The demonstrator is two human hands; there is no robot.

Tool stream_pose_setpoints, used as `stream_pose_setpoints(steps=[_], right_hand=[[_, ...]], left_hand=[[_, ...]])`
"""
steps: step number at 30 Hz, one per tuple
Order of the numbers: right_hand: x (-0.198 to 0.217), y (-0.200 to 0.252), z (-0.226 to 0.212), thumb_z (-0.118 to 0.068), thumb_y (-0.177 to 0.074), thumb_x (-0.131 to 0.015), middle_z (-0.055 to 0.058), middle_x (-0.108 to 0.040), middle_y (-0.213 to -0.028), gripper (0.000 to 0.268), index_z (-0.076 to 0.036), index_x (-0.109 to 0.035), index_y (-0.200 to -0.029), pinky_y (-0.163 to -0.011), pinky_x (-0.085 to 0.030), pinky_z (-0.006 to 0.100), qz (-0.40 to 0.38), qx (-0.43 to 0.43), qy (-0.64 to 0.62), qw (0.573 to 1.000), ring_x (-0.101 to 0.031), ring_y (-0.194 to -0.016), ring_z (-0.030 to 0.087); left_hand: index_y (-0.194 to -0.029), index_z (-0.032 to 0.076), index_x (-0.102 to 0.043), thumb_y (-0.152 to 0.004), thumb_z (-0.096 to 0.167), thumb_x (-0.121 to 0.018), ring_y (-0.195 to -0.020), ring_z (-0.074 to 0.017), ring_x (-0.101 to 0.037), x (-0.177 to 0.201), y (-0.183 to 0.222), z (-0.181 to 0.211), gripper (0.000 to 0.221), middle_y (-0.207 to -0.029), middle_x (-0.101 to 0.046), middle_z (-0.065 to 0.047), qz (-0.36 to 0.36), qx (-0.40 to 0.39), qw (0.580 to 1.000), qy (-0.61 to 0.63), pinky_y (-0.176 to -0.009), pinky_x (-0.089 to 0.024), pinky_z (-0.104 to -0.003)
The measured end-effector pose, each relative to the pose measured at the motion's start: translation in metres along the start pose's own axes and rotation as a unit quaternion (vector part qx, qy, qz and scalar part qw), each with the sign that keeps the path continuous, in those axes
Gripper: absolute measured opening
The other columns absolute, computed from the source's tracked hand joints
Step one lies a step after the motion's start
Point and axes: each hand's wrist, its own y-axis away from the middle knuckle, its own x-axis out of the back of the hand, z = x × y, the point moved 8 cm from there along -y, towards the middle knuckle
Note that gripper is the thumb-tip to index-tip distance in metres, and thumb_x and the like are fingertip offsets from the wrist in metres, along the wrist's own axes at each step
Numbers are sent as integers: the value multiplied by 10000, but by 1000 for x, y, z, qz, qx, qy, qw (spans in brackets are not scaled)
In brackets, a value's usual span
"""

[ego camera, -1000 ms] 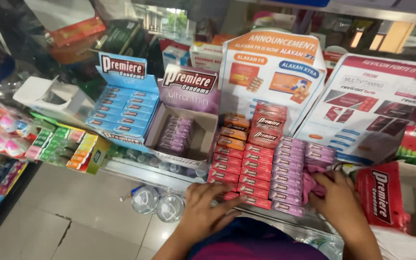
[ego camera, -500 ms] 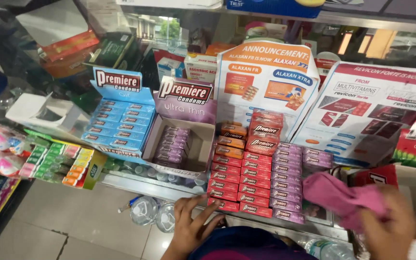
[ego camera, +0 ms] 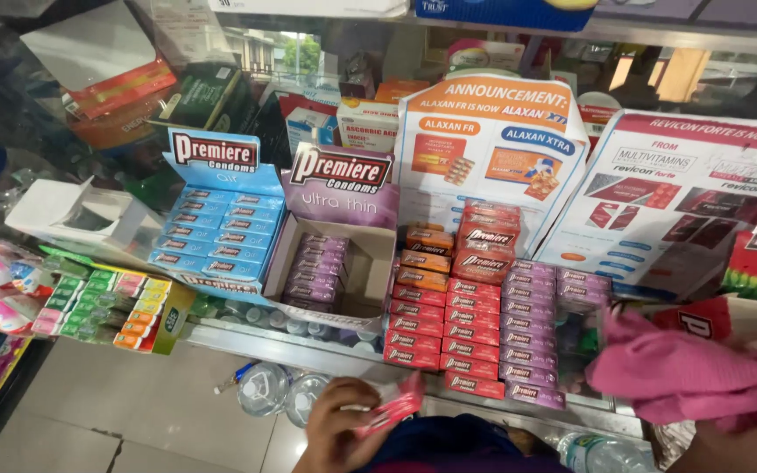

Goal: The person wipes the exterior of small red boxes with a pink cloth. They pick up each box from a display stand, wipe it, and place it back into a larger cardboard box on the counter.

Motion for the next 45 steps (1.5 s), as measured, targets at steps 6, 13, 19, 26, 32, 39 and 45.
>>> stream_pose_setpoints(steps=[6,13,19,26,32,39,45], right_hand=[[-59,15,-42,-8,-798,-754,160,-662,-1042,280,-2,-674,-1067,-760,-522,354,-33,107,37,993,-661,-914,290],[-152,-27,-65,16,-753,-823,148,-661,-1111,360,-5,-664,-1075,-828,-559,314,-60,251,74,963,-691,-1010,263],[-161,-42,-56,44,-770,-800,140,-651,-1091,319,22,-693,-1069,-837,-542,311,-27,232,111,966,-674,-943,236],[-155,-49,-71,24,-771,-780,123,-647,-1056,330,25,-711,-1094,-829,-513,290,-30,192,102,976,-654,-964,224],[-152,-58,-36,-43,-828,-777,78,-643,-1129,262,13,-685,-1067,-927,-513,278,-116,104,-75,985,-638,-1023,162],[-160,-88,-13,13,-781,-807,108,-638,-1046,225,15,-656,-947,-861,-490,281,-180,51,-66,980,-612,-970,176],[-165,-78,-22,2,-660,-834,119,-627,-1081,348,0,-658,-959,-889,-493,316,-275,135,-71,949,-627,-1010,201]], left_hand=[[-1296,57,-490,-888,177,-752,-1167,-269,-585,6,-83,6,499,-1306,-520,-155,204,143,954,167,-949,-545,-440],[-1393,-27,-515,-1028,123,-686,-1240,-276,-568,-70,-177,-2,431,-1357,-552,-202,206,248,779,538,-1091,-482,-453],[-1530,-13,-449,-1095,284,-589,-1468,-309,-467,-85,-197,7,546,-1584,-481,-202,114,214,729,640,-1257,-373,-460],[-1573,18,-458,-1116,311,-603,-1591,-268,-358,-94,-205,10,561,-1700,-397,-190,-33,152,862,482,-1341,-252,-424],[-1561,26,-489,-999,247,-772,-1561,-269,-445,-84,-221,10,667,-1644,-461,-176,-82,114,910,390,-1323,-353,-420],[-1533,20,-497,-859,238,-896,-1442,-307,-587,-78,-232,18,813,-1541,-578,-192,-104,3,975,198,-1241,-454,-421],[-1525,17,-467,-826,213,-917,-1437,-334,-602,-79,-232,12,854,-1534,-590,-188,-96,15,980,177,-1234,-458,-450]])
